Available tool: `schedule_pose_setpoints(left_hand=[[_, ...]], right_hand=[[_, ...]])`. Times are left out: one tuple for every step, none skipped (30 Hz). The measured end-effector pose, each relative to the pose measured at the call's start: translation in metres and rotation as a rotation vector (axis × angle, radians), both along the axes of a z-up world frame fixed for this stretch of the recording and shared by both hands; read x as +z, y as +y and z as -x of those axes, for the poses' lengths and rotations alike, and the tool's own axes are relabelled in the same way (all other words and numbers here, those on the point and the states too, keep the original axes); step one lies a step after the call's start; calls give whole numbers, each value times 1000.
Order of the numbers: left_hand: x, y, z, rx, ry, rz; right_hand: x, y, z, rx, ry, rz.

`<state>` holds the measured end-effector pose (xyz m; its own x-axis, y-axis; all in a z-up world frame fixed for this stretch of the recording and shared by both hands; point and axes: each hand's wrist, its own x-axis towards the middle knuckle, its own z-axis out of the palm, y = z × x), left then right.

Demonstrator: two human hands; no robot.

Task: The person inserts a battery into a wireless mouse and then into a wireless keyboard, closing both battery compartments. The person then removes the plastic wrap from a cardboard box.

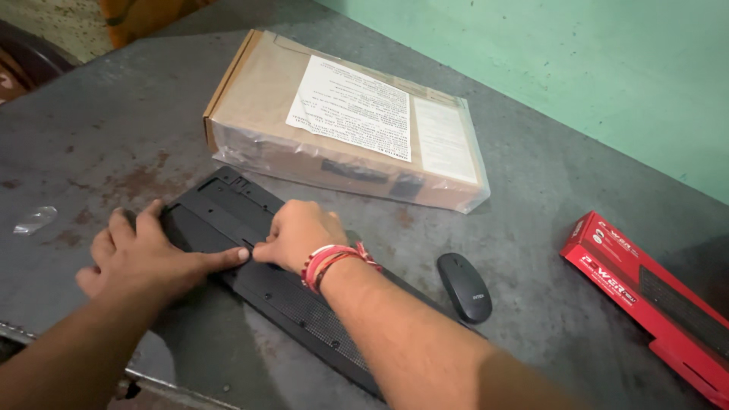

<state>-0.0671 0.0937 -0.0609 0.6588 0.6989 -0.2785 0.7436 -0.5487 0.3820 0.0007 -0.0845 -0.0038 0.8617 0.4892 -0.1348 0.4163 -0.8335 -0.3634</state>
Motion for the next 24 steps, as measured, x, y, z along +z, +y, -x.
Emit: schedule_pose_setpoints(left_hand=[[-2,-2,-2,12,3,-2],[-4,-2,-4,24,7,-3],[-7,-4,-4,21,5,-5],[-9,-4,-4,19,4,-7],[-9,-3,-5,20,-1,-12],[-9,-3,-6,31,14,-2],[-8,-3,-7,42,29,8],[-8,-2,-8,53,43,18],[-7,-1,-10,50,52,11],[-6,-1,-11,47,60,4],[-6,-3,-11,43,68,-1],[-5,-3,-12,48,60,9],[-5,-3,-11,53,56,19],[-5,-4,-10,58,52,29],[-4,-4,-8,50,49,28],[-3,-4,-6,42,47,27],[-2,-4,-6,34,42,26],[-1,-4,-5,29,26,25],[1,-3,-5,25,8,20],[3,-2,-4,20,-9,16],[3,-3,-5,25,8,17],[3,-4,-5,30,26,18],[3,-6,-5,36,43,19],[3,-7,-5,38,38,15]], right_hand=[[1,1,1,2,-12,17],[2,4,3,5,-23,34],[2,5,5,11,-54,56],[3,7,7,18,-85,78],[5,10,6,28,-120,97],[8,11,6,26,-106,112],[10,13,5,24,-93,126],[12,15,4,22,-80,141],[15,17,2,13,-57,151],[18,19,1,3,-34,162],[20,21,0,-7,-12,175],[22,23,-1,0,-34,195],[22,25,0,8,-52,217],[22,26,2,16,-70,238],[22,28,3,28,-77,237],[22,29,5,41,-85,237],[22,30,4,53,-95,238],[23,31,4,50,-90,231],[23,32,4,48,-87,221],[24,33,4,45,-84,212],[23,32,4,50,-97,229],[22,32,4,55,-111,246],[21,33,5,61,-125,263],[19,33,6,84,-150,265]])
